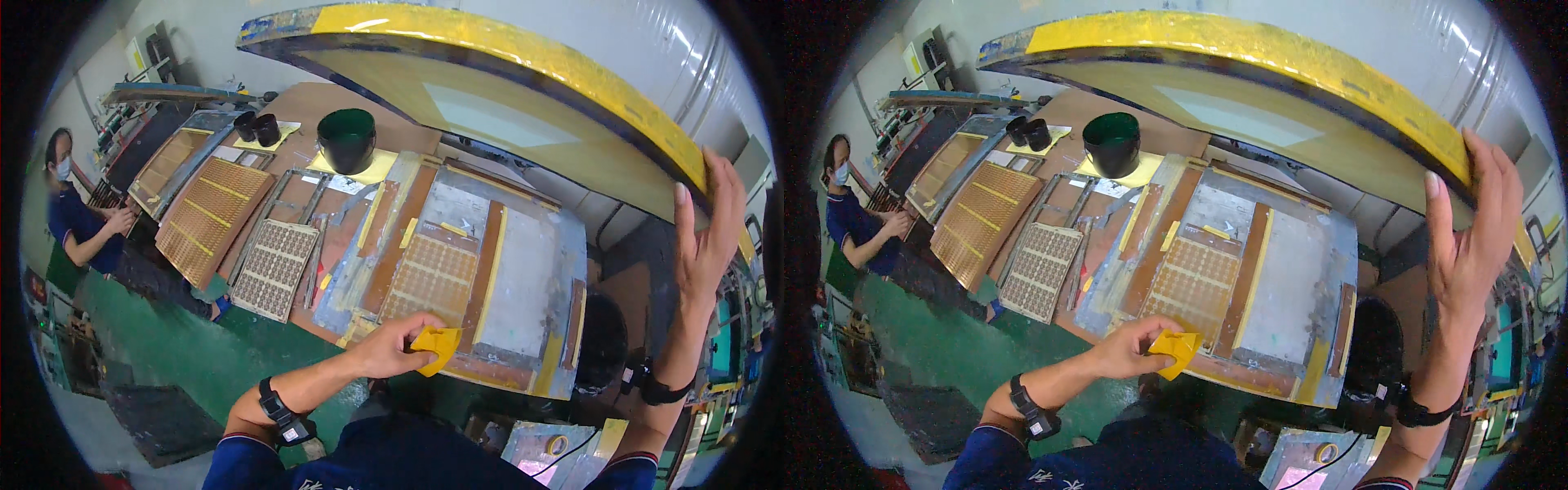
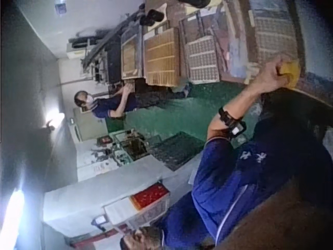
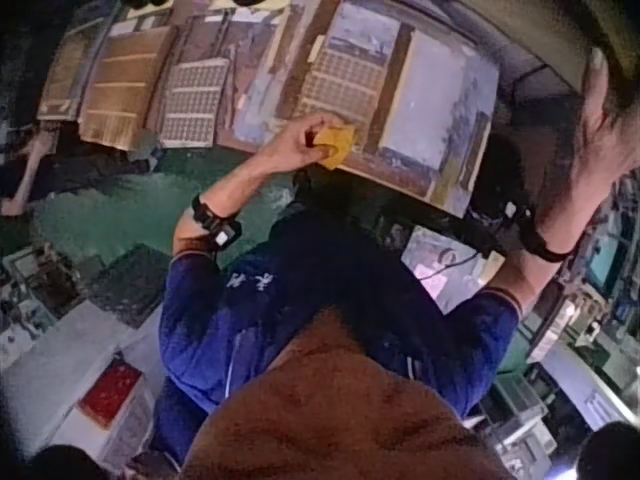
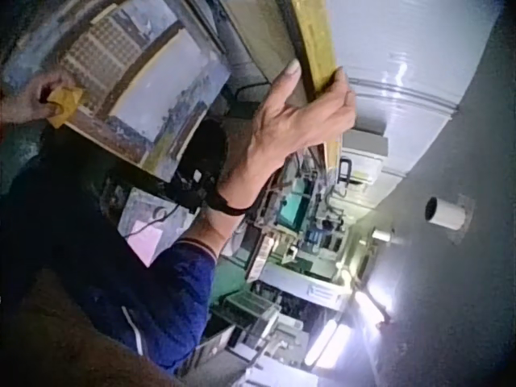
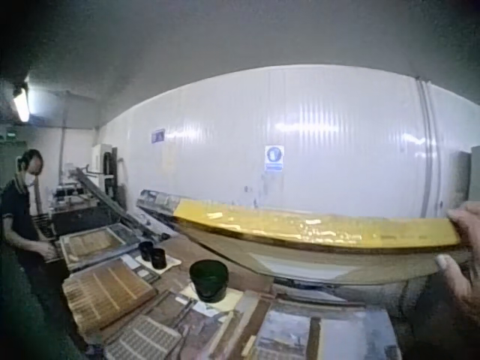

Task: Applying yellow adhesive tape to seal the edges of a screen printing frame.

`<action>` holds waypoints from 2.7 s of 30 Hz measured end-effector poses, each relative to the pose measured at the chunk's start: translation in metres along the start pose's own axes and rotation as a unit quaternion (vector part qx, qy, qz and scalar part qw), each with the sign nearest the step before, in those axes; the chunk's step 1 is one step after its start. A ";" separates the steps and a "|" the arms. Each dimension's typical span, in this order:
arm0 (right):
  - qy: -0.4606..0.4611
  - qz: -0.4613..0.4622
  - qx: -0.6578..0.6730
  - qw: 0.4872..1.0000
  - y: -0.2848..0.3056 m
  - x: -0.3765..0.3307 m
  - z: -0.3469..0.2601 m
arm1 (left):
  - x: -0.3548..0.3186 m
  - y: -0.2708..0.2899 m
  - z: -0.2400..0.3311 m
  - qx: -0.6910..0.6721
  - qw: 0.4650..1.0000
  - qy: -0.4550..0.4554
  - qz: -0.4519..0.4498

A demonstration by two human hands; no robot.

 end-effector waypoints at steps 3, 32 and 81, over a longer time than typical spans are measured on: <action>0.015 0.011 -0.018 1.000 -0.001 0.008 0.002 | 0.003 -0.004 0.001 0.006 1.000 0.004 -0.005; -0.380 -0.510 0.687 0.353 -0.163 -0.289 -0.172 | 0.042 -0.050 0.000 0.131 0.990 0.053 -0.007; -0.508 0.105 0.254 0.816 0.088 -0.475 0.297 | -0.086 -0.042 0.276 0.663 0.592 -0.094 0.448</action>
Point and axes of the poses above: each hand's wrist, its own x-axis towards the middle knuckle, its own y-axis out of the back of the hand, z = x × y, the point moved 9 cm from there along x, towards the middle knuckle, and after that the axes turned 6 degrees about -z, right-handed, at the moved point
